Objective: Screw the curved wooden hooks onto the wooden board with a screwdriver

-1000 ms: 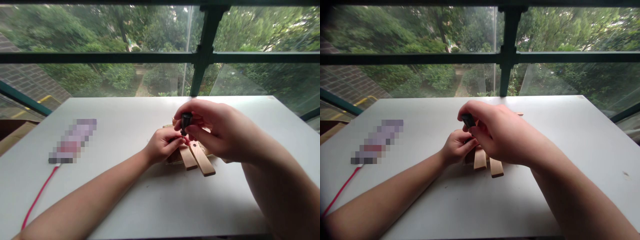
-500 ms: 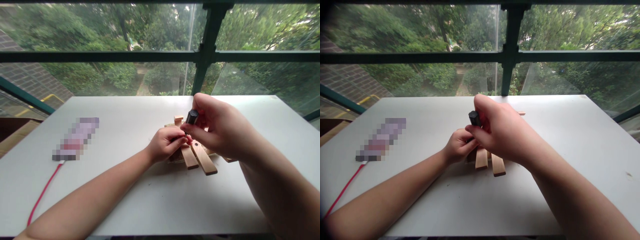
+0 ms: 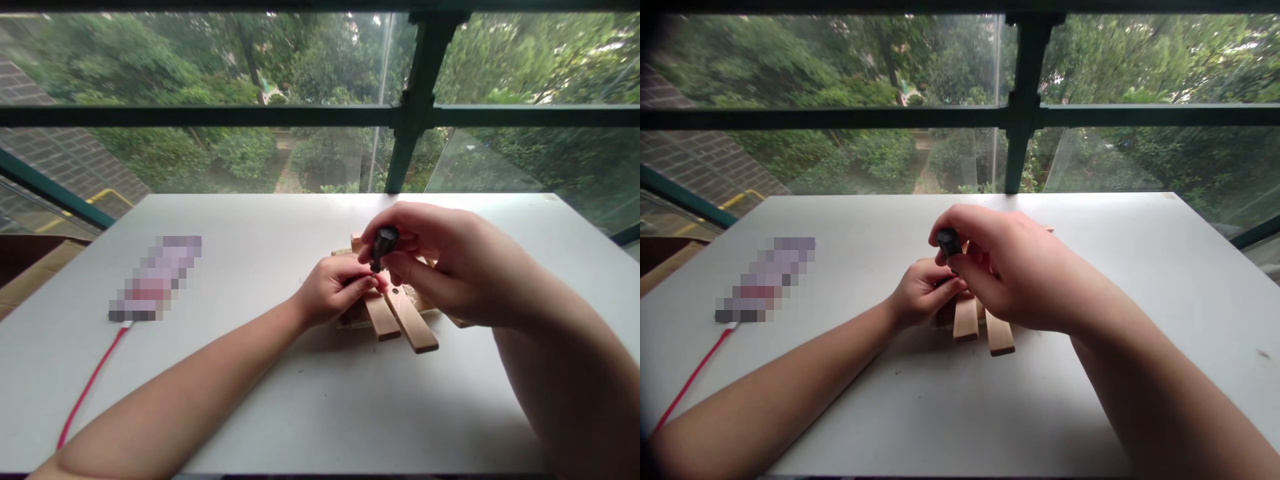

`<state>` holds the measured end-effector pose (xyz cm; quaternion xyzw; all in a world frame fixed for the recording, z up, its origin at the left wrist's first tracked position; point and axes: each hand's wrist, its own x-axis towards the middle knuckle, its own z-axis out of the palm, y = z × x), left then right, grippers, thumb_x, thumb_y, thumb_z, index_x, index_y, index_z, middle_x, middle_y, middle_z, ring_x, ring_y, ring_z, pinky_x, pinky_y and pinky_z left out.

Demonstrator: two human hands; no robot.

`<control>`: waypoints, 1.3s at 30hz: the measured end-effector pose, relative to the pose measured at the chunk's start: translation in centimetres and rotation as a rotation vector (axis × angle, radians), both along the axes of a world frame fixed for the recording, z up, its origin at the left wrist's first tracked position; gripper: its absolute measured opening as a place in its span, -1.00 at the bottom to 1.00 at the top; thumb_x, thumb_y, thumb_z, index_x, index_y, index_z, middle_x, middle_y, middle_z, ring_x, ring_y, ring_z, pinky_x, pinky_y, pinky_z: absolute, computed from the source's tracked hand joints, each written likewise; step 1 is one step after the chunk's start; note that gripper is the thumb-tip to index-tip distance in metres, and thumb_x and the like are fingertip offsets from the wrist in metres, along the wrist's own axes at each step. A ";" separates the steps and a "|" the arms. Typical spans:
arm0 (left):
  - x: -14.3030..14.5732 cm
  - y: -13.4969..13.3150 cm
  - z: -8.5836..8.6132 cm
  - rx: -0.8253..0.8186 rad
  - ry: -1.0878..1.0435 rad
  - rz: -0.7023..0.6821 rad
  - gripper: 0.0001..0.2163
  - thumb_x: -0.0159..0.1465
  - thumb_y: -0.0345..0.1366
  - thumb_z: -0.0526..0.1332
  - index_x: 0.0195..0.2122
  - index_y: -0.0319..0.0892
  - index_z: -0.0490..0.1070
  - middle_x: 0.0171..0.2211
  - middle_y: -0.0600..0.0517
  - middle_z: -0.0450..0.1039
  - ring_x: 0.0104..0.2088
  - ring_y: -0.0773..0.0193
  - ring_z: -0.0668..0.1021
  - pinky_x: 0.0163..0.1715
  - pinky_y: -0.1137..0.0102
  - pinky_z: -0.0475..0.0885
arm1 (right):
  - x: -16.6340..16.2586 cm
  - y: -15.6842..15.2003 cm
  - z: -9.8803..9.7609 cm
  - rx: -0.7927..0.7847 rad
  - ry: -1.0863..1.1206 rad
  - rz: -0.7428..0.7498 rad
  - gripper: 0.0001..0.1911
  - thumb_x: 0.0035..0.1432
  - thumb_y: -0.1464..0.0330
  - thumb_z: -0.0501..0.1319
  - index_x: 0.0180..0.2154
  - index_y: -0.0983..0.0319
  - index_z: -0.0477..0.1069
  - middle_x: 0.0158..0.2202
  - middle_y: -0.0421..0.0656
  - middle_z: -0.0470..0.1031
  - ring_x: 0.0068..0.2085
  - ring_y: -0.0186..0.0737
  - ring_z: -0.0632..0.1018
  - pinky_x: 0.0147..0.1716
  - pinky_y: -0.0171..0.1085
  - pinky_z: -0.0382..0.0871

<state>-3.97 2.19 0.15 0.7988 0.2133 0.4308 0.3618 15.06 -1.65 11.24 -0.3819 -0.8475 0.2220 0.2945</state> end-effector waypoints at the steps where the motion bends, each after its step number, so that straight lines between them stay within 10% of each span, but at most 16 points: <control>1: 0.0 0.0 -0.1 0.004 0.000 0.001 -0.79 0.32 -0.25 0.20 -0.33 -0.21 0.59 -0.39 -0.05 0.61 -0.35 0.27 0.61 -0.31 0.45 0.51 | 0.0 0.0 0.0 0.015 -0.011 -0.020 -0.72 0.12 0.50 0.17 -0.11 0.16 0.42 -0.18 -0.20 0.55 -0.21 -0.25 0.55 -0.24 -0.24 0.44; 14: -0.2 0.3 0.0 0.036 0.012 -0.056 -0.83 0.33 -0.33 0.19 -0.33 -0.21 0.57 -0.38 -0.02 0.61 -0.38 0.34 0.60 -0.32 0.50 0.46 | -1.0 0.2 -0.4 0.099 -0.023 -0.215 -0.86 0.07 0.38 0.28 -0.38 0.17 0.30 -0.51 -0.30 0.39 -0.50 -0.40 0.38 -0.56 -0.35 0.22; 39: -0.1 0.0 -0.3 -0.061 -0.088 0.130 -0.87 0.24 -0.29 0.30 -0.41 -0.23 0.52 -0.41 -0.01 0.56 -0.41 0.34 0.53 -0.41 0.46 0.39 | -0.5 -0.3 0.0 0.060 0.069 -0.099 -0.71 0.14 0.49 0.17 -0.08 0.16 0.42 -0.20 -0.20 0.54 -0.27 -0.30 0.54 -0.32 -0.29 0.39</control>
